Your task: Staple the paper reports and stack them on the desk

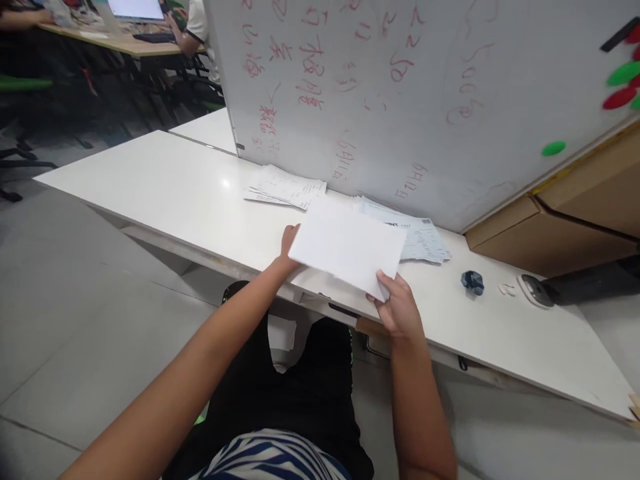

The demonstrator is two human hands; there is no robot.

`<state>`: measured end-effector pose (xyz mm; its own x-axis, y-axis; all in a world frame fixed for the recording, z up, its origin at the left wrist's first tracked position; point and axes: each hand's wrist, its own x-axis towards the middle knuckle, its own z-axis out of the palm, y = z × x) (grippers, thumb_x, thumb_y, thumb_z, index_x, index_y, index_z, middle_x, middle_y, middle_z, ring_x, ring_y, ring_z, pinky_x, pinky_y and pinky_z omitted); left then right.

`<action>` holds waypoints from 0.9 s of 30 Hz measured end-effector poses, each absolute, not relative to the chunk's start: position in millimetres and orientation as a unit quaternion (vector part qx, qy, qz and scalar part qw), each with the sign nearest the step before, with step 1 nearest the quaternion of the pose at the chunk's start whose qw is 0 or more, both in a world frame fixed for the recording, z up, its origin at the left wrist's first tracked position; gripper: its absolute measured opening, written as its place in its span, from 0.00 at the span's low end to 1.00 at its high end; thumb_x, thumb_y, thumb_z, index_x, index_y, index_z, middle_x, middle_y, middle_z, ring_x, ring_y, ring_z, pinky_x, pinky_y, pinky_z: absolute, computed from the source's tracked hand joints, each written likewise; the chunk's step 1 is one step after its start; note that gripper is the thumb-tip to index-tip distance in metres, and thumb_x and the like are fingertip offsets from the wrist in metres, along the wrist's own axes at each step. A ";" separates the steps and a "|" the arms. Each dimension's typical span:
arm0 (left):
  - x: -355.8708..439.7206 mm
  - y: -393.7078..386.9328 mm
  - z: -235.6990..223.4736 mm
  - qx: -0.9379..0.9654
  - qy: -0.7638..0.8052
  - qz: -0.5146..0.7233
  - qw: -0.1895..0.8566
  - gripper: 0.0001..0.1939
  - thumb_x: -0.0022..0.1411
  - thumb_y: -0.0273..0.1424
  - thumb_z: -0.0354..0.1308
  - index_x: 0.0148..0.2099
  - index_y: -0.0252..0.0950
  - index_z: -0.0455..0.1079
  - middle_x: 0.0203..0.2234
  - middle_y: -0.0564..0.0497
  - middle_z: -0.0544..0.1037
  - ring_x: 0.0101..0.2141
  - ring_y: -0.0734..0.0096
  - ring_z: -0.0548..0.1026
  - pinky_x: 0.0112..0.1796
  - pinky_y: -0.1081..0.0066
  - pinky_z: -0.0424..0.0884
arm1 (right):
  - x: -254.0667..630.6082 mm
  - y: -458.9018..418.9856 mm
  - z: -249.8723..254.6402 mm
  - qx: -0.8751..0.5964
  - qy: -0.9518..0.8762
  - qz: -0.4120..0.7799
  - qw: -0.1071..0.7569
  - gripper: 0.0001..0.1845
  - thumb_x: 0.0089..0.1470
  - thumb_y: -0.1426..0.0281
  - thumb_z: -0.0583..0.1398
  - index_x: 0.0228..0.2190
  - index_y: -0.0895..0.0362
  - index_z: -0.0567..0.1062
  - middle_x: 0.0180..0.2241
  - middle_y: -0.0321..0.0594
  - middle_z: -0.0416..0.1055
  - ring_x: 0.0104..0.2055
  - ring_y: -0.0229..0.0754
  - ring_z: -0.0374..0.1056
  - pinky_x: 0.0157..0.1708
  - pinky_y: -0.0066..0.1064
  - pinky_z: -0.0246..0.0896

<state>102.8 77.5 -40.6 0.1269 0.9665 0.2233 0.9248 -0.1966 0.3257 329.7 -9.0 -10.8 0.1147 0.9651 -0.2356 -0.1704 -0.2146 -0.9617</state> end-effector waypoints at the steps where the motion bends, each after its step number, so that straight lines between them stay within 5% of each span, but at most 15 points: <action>1: 102.7 77.7 -41.2 0.748 0.631 0.195 0.058 0.15 0.65 0.35 0.47 0.47 0.39 0.72 0.41 0.43 0.78 0.47 0.52 0.71 0.46 0.57 0.60 | 317.8 9.5 -2.3 -0.531 -0.382 0.567 0.501 0.18 0.44 0.62 0.67 0.39 0.52 0.74 0.41 0.36 0.75 0.36 0.39 0.71 0.23 0.23 0.63; 9: 108.1 82.8 -48.8 0.732 0.638 0.236 0.028 0.21 0.69 0.36 0.40 0.41 0.34 0.73 0.35 0.42 0.79 0.39 0.57 0.74 0.39 0.58 0.61 | 195.9 177.8 20.0 -0.463 -0.463 0.604 0.454 0.05 0.51 0.70 0.61 0.33 0.53 0.70 0.33 0.32 0.72 0.35 0.35 0.69 0.30 0.25 0.68; 14: 107.3 83.4 -54.7 0.735 0.628 0.255 0.021 0.21 0.70 0.36 0.40 0.41 0.34 0.73 0.34 0.42 0.79 0.38 0.57 0.75 0.38 0.57 0.59 | 156.2 233.8 -11.0 -0.572 -0.427 0.591 0.377 0.03 0.57 0.69 0.56 0.32 0.55 0.66 0.29 0.34 0.70 0.29 0.36 0.69 0.28 0.30 0.69; 20: 105.7 83.5 -54.8 0.735 0.632 0.246 0.018 0.21 0.70 0.36 0.40 0.40 0.34 0.73 0.33 0.42 0.79 0.38 0.58 0.75 0.38 0.58 0.59 | 217.1 203.2 -29.1 -0.662 -0.675 0.227 0.235 0.25 0.58 0.51 0.51 0.25 0.59 0.72 0.24 0.47 0.73 0.30 0.45 0.69 0.34 0.36 0.64; 27: 105.4 81.3 -49.9 0.736 0.640 0.221 0.005 0.21 0.70 0.35 0.39 0.38 0.35 0.72 0.34 0.43 0.79 0.39 0.58 0.74 0.38 0.60 0.59 | 355.1 123.8 -51.6 -0.649 -0.703 -0.074 0.281 0.21 0.58 0.61 0.50 0.46 0.57 0.72 0.50 0.50 0.70 0.55 0.53 0.61 0.54 0.46 0.51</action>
<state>105.4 81.3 -49.9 0.0835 0.9441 0.3190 0.9398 -0.1811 0.2899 355.1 123.8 -51.6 0.0012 0.8714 0.4905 0.9543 0.1457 -0.2611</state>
